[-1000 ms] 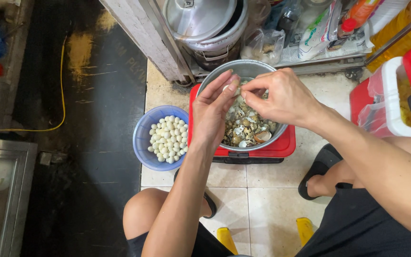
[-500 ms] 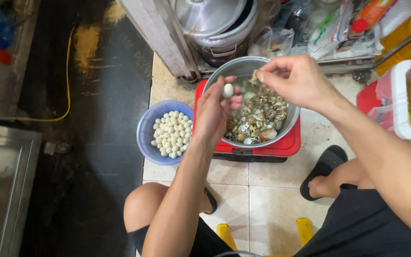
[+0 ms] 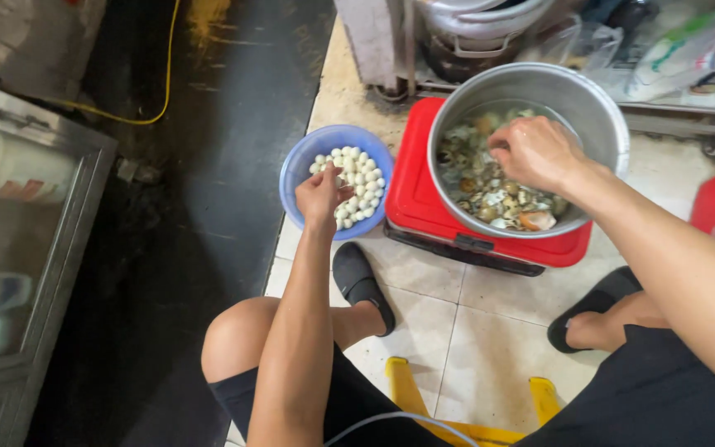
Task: Peeling the shells off boiled quail eggs and placing the peeled eggs into a separate bowl.
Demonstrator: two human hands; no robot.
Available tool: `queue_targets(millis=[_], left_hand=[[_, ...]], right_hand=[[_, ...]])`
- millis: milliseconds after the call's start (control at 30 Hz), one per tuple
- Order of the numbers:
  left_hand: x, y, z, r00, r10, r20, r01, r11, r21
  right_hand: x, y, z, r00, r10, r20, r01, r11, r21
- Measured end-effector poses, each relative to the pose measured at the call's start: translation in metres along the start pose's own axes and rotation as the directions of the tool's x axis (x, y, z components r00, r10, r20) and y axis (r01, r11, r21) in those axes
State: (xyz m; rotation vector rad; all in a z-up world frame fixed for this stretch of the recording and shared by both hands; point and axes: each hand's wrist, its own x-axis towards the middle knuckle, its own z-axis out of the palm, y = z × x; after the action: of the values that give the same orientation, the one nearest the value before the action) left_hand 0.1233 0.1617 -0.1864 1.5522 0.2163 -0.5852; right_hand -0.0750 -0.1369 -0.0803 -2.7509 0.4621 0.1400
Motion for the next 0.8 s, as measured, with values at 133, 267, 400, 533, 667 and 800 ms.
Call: queue_targets(millis=[133,267,400,533,667,800], left_hand=[[0.034,-0.013,-0.013,0.995,0.006,-0.098,-0.007,1.000,-0.013],[0.025,0.010,0.003,0.948,0.083,-0.306,0.023,0.944,0.328],[0.007,0.031,0.047,0.833,0.527,-0.169,-0.384,0.770,0.510],[-0.066,0.086,0.107,0.772,0.635,0.030,-0.614,0.732,0.296],[-0.102,0.081,0.154,0.583,0.762,0.280,-0.812,0.543,0.212],[-0.071,0.010,0.205,0.733,0.060,0.678,0.058,0.987,-0.149]], right_hand=[[0.018,0.009,0.024,0.988,-0.130,-0.088,0.124,0.990,-0.073],[0.031,0.021,0.034,0.999,-0.037,-0.024,0.032,0.980,-0.194],[0.025,0.014,0.019,0.998,0.047,0.042,-0.038,0.979,-0.199],[0.010,0.001,-0.008,0.995,0.089,-0.045,-0.094,0.988,-0.124],[-0.001,-0.002,-0.034,0.982,0.108,-0.153,-0.090,0.989,0.116],[-0.015,0.015,-0.041,0.963,0.213,-0.166,-0.124,0.895,0.429]])
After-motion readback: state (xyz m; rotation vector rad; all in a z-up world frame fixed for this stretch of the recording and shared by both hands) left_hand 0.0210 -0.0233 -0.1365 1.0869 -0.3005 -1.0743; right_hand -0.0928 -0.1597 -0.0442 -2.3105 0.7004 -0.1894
